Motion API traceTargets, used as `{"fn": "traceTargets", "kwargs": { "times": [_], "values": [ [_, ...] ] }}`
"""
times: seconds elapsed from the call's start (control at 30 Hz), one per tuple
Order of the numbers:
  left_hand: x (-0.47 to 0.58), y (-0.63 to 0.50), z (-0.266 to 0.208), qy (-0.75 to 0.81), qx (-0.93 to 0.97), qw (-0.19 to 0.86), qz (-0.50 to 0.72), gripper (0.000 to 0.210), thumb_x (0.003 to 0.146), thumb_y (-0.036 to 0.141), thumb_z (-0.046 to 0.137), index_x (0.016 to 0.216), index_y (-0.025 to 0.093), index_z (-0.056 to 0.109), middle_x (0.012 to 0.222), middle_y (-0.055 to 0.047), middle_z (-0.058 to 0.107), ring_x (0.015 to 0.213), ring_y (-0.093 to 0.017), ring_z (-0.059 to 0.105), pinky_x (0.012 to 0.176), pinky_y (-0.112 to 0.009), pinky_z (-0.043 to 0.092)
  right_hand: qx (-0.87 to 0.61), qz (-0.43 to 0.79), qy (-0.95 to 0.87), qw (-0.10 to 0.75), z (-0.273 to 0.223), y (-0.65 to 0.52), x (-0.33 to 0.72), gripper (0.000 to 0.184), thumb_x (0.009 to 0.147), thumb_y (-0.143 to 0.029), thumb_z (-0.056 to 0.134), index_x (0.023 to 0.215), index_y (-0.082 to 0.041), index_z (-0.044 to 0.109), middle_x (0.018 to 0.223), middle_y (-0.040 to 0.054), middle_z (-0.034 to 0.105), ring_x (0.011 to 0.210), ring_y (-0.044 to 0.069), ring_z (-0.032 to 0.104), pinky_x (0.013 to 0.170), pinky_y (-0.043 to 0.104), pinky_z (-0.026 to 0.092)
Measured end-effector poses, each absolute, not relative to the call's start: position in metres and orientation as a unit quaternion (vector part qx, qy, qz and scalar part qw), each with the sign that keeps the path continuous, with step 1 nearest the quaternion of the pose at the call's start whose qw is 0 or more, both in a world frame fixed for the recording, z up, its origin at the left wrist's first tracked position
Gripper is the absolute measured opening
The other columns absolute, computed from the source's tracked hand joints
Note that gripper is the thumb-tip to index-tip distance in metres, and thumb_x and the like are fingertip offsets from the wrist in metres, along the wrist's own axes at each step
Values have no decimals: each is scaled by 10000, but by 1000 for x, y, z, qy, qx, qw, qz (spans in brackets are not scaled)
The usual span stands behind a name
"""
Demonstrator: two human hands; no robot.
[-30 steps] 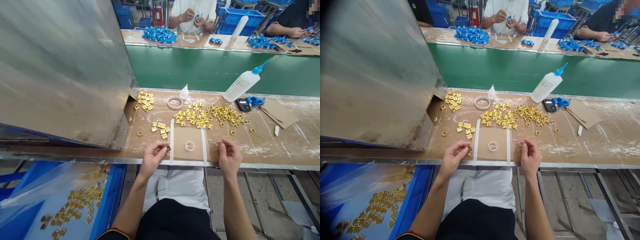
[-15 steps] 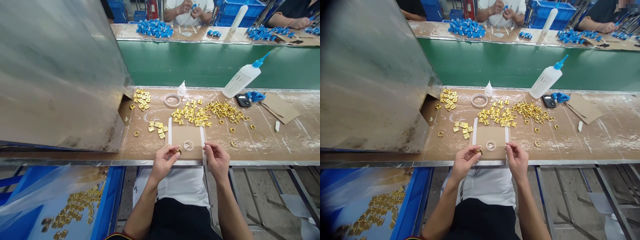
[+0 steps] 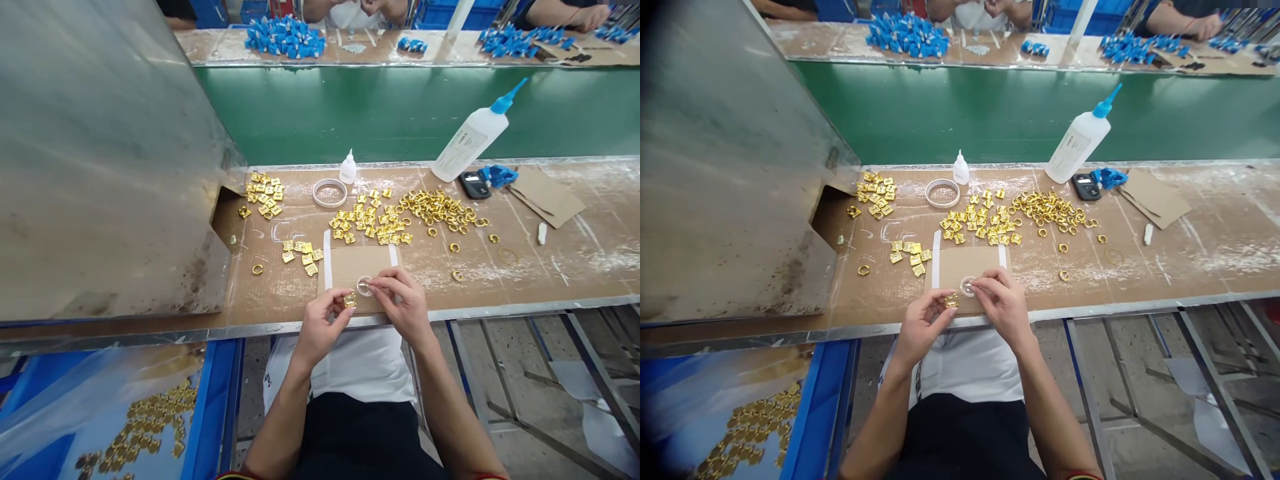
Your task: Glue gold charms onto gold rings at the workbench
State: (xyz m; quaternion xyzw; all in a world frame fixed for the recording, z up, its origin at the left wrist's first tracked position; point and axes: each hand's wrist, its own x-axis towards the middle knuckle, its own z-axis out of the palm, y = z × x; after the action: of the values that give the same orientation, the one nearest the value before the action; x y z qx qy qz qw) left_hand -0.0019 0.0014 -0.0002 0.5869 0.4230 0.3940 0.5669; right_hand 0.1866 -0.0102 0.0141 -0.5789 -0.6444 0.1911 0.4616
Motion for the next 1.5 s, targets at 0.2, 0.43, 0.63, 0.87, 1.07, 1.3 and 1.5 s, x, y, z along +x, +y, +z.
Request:
{"fn": "traceTargets", "kwargs": {
  "times": [0.2, 0.43, 0.63, 0.87, 1.07, 1.3, 1.5],
  "values": [
    [-1, 3, -3, 427, 587, 548, 416, 205, 854, 247, 687, 1040, 161, 700, 741, 1, 597, 649, -116, 564, 635, -220, 498, -567, 114, -697, 424, 19, -5, 185, 216, 1000, -198, 555, 931, -245, 753, 899, 69, 674, 829, 206, 651, 750, 332, 540],
    [-2, 4, 0, 429, 634, 503, 401, 190, 858, 248, 694, 1022, 165, 738, 721, -13, 633, 623, -122, 570, 608, -226, 495, -584, 160, -681, 410, 26, -11, 192, 210, 997, -220, 542, 884, -245, 718, 871, 58, 694, 796, 203, 658, 728, 323, 540],
    [-7, 6, 3, 411, 632, 553, 354, 246, 846, 256, 715, 1062, 153, 774, 816, -61, 738, 652, -138, 657, 616, -221, 543, -621, 278, -529, 507, 14, -14, 188, 187, 958, -366, 592, 876, -233, 694, 870, 68, 773, 794, 220, 729, 723, 348, 595],
    [-7, 6, 1, 411, 607, 578, 358, 248, 831, 250, 722, 1043, 128, 769, 776, -51, 711, 652, -133, 666, 618, -206, 550, -617, 336, -427, 570, 15, -11, 180, 306, 918, -522, 655, 892, -217, 657, 829, 74, 788, 697, 202, 734, 678, 346, 610],
    [-6, 5, -1, 420, 606, 571, 361, 244, 827, 271, 742, 1022, 129, 771, 767, -47, 696, 663, -134, 661, 630, -210, 554, -604, 325, -410, 601, 25, -17, 173, 304, 934, -511, 664, 900, -211, 633, 801, 63, 784, 626, 189, 741, 527, 278, 573],
    [-6, 5, -1, 399, 595, 595, 364, 246, 841, 249, 738, 1052, 126, 762, 815, -69, 746, 704, -155, 711, 654, -223, 601, -590, 313, -459, 586, 32, -39, 155, 193, 989, -403, 632, 953, -218, 673, 860, 57, 790, 729, 197, 774, 545, 272, 617],
    [-2, 0, -3, 389, 608, 556, 413, 222, 848, 235, 742, 1037, 120, 759, 803, -59, 754, 662, -126, 697, 623, -188, 593, -569, 329, -475, 586, 26, -42, 150, 122, 1005, -327, 616, 978, -220, 669, 885, 48, 794, 770, 188, 785, 567, 255, 645]
  ]
}}
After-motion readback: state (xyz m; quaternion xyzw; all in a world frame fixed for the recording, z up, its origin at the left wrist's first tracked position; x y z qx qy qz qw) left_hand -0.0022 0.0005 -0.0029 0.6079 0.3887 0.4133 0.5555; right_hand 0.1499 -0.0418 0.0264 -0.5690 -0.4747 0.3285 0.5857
